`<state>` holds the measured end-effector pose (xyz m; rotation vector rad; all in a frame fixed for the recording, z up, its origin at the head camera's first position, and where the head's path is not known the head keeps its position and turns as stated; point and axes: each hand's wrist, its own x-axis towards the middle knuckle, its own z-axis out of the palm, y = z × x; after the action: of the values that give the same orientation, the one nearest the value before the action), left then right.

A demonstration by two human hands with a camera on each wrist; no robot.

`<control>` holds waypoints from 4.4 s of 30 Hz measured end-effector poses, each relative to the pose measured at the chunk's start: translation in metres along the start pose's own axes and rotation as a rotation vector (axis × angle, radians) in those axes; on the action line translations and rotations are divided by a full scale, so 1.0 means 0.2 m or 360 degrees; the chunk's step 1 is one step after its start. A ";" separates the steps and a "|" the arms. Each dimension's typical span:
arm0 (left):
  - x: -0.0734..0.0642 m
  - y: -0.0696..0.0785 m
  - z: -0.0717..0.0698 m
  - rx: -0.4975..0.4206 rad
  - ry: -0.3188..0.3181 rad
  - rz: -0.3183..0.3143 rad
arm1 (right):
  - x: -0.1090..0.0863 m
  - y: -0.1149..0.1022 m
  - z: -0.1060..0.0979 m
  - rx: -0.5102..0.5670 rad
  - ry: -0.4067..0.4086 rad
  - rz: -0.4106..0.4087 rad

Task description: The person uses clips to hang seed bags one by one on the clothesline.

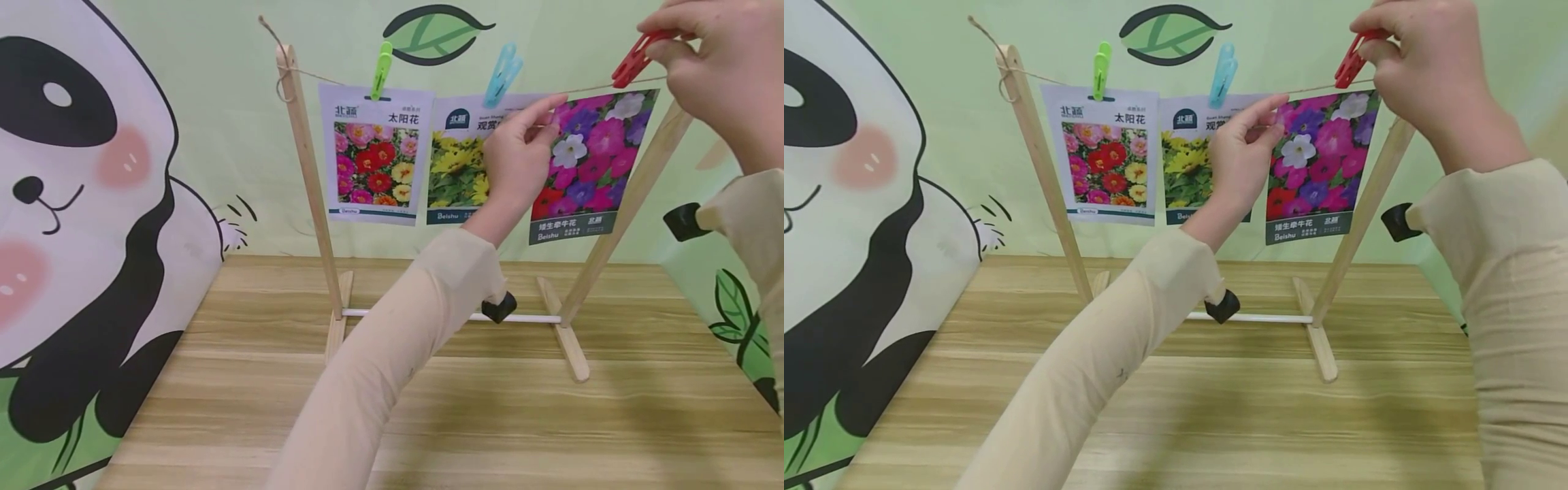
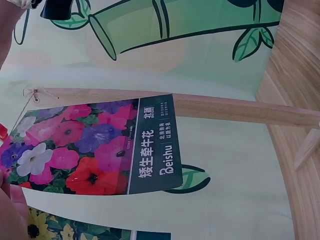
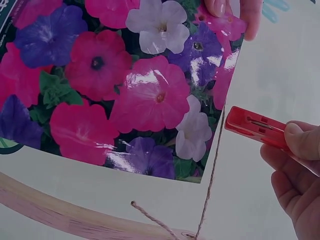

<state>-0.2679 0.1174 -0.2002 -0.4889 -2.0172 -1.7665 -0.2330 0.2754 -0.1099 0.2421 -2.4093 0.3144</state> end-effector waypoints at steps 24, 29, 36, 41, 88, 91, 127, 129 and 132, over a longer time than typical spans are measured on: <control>0.01 0.02 0.02 0.0030 0.0103 0.0029 | -0.01 -0.01 0.01 0.0034 -0.0009 -0.0133; 0.01 0.02 0.02 0.0037 0.0110 0.0040 | -0.01 -0.02 0.01 0.0023 -0.0013 -0.0148; 0.00 0.01 0.03 0.0051 0.0119 0.0063 | -0.02 -0.02 0.00 0.0008 -0.0039 -0.0152; -0.01 0.01 0.03 0.0071 0.0120 0.0069 | -0.02 -0.02 0.00 -0.0001 -0.0077 -0.0149; -0.06 -0.07 0.04 0.0077 0.0183 0.0271 | -0.04 0.03 0.04 0.0106 -0.0092 -0.0164; -0.06 -0.07 0.03 0.0053 0.0186 0.0281 | -0.04 0.03 0.04 0.0115 -0.0084 -0.0158; -0.10 -0.10 -0.07 -0.0091 0.0126 0.0351 | -0.10 0.12 0.07 0.0221 0.0132 -0.0087; -0.10 -0.10 -0.08 -0.0086 0.0118 0.0347 | -0.11 0.11 0.07 0.0213 0.0138 -0.0057; -0.11 -0.10 -0.10 -0.0072 0.0103 0.0354 | -0.13 0.08 0.06 0.0200 0.0154 -0.0035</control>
<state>-0.2591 0.0948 -0.2267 -0.6354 -1.8061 -1.6732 -0.2263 0.2900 -0.1384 0.3030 -2.2928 0.4582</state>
